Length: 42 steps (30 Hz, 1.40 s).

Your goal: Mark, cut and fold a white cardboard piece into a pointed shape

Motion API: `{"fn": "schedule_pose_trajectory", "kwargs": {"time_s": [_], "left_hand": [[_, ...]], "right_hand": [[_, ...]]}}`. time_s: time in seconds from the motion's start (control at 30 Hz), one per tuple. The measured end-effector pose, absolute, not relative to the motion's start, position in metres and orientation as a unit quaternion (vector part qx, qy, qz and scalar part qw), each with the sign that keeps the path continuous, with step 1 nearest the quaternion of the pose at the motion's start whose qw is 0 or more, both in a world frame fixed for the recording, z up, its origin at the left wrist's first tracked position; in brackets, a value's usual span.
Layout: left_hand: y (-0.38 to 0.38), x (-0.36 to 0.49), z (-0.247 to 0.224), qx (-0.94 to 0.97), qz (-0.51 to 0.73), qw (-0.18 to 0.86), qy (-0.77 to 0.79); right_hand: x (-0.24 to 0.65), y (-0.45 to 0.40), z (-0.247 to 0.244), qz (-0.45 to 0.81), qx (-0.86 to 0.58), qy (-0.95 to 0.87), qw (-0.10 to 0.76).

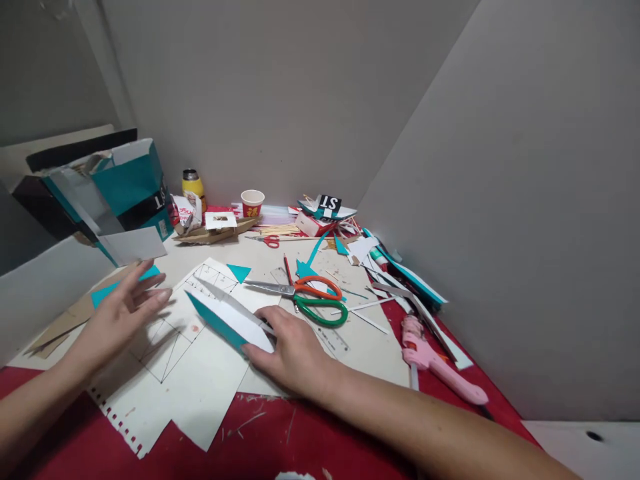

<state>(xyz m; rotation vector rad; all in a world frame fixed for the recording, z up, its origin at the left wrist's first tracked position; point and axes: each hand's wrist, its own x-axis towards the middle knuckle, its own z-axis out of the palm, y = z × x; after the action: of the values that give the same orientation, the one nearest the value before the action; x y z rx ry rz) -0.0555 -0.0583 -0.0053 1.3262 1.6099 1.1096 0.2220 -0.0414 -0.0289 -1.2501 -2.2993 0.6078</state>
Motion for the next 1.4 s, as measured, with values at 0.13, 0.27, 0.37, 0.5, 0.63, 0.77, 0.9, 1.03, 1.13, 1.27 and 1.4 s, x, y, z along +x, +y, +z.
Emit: {"fn": "schedule_pose_trajectory", "kwargs": {"time_s": [0.13, 0.27, 0.37, 0.5, 0.63, 0.77, 0.9, 1.03, 1.13, 1.27, 1.4], "left_hand": [[-0.068, -0.019, 0.004, 0.383, 0.454, 0.574, 0.563], [-0.066, 0.007, 0.007, 0.432, 0.468, 0.576, 0.512], [-0.058, 0.006, 0.009, 0.436, 0.474, 0.553, 0.528], [-0.052, -0.004, 0.008, 0.432, 0.418, 0.591, 0.538], [-0.049, -0.006, 0.001, 0.423, 0.379, 0.626, 0.534], [-0.041, -0.008, -0.006, 0.423, 0.382, 0.623, 0.535], [-0.033, -0.011, -0.013, 0.434, 0.382, 0.629, 0.520], [-0.027, -0.012, -0.020, 0.450, 0.378, 0.635, 0.501], [-0.024, -0.012, -0.025, 0.462, 0.372, 0.629, 0.503], [-0.021, -0.011, -0.028, 0.483, 0.373, 0.607, 0.510], [-0.021, -0.010, -0.031, 0.525, 0.373, 0.568, 0.512]], "right_hand": [[0.209, -0.046, -0.019, 0.260, -0.473, -0.789, 0.293], [0.197, -0.057, -0.011, 0.355, -0.441, -0.781, 0.264], [0.195, -0.054, -0.005, 0.387, -0.408, -0.788, 0.252], [0.191, -0.029, 0.000, 0.339, -0.417, -0.765, 0.356], [0.177, -0.006, -0.005, 0.355, -0.412, -0.755, 0.365], [0.166, 0.001, -0.018, 0.375, -0.411, -0.742, 0.373], [0.163, 0.004, -0.033, 0.383, -0.408, -0.733, 0.386], [0.162, 0.007, -0.041, 0.381, -0.393, -0.741, 0.388], [0.162, 0.009, -0.043, 0.385, -0.378, -0.750, 0.383], [0.160, 0.010, -0.048, 0.389, -0.372, -0.757, 0.371], [0.158, 0.009, -0.052, 0.381, -0.375, -0.763, 0.363]]}}
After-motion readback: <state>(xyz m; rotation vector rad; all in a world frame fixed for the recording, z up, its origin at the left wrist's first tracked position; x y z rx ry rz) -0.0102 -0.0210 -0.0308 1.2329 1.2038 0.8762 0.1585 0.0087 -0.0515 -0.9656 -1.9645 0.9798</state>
